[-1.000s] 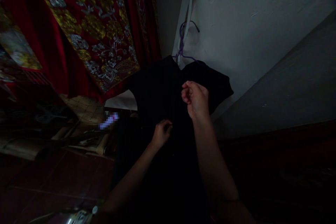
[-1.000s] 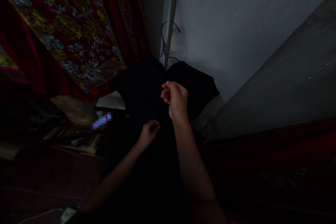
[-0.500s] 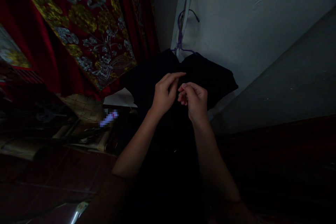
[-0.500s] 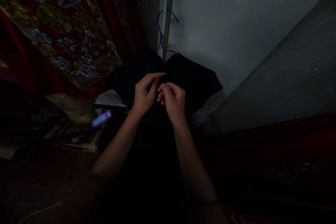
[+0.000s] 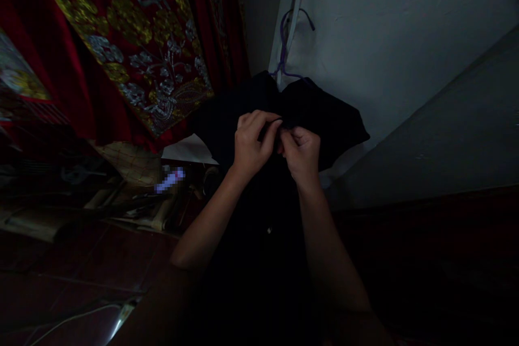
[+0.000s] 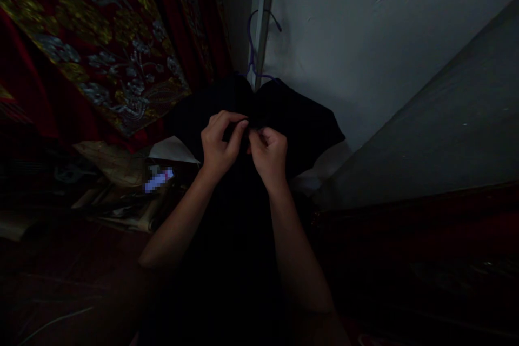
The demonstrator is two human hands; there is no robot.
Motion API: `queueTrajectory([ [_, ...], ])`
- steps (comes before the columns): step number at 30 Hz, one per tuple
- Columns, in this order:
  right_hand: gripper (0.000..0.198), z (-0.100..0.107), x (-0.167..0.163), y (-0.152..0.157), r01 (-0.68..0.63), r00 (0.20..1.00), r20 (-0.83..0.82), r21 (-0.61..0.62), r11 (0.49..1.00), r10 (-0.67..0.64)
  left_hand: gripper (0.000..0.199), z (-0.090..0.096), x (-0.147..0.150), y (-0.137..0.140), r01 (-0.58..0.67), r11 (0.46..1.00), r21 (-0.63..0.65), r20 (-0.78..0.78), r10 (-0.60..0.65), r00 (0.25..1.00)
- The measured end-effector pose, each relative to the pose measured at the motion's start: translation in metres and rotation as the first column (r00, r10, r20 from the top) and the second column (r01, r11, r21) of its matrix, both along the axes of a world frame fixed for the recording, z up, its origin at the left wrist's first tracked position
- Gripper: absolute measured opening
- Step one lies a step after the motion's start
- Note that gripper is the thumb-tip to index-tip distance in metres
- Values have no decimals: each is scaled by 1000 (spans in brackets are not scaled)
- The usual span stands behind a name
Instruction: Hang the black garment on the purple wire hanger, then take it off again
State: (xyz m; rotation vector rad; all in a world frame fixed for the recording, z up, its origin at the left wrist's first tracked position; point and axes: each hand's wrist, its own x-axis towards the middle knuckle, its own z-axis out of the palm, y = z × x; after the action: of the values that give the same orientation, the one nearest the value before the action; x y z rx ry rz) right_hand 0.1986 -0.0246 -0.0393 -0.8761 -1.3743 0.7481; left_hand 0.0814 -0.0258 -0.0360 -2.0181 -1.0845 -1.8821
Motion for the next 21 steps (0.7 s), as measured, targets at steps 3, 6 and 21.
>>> queueTrajectory([
  [3,30,-2,-5,1,2,1000,-15,3,1000,-2,17,-1,0,-2,-65,998,22,35,64,997],
  [6,26,-6,-7,5,8,998,-63,-14,1000,-8,14,-3,2,-4,-58,998,40,43,56,997],
  [21,26,-26,7,21,8,981,190,-191,982,29,15,16,5,-9,70,994,78,179,-83,980],
])
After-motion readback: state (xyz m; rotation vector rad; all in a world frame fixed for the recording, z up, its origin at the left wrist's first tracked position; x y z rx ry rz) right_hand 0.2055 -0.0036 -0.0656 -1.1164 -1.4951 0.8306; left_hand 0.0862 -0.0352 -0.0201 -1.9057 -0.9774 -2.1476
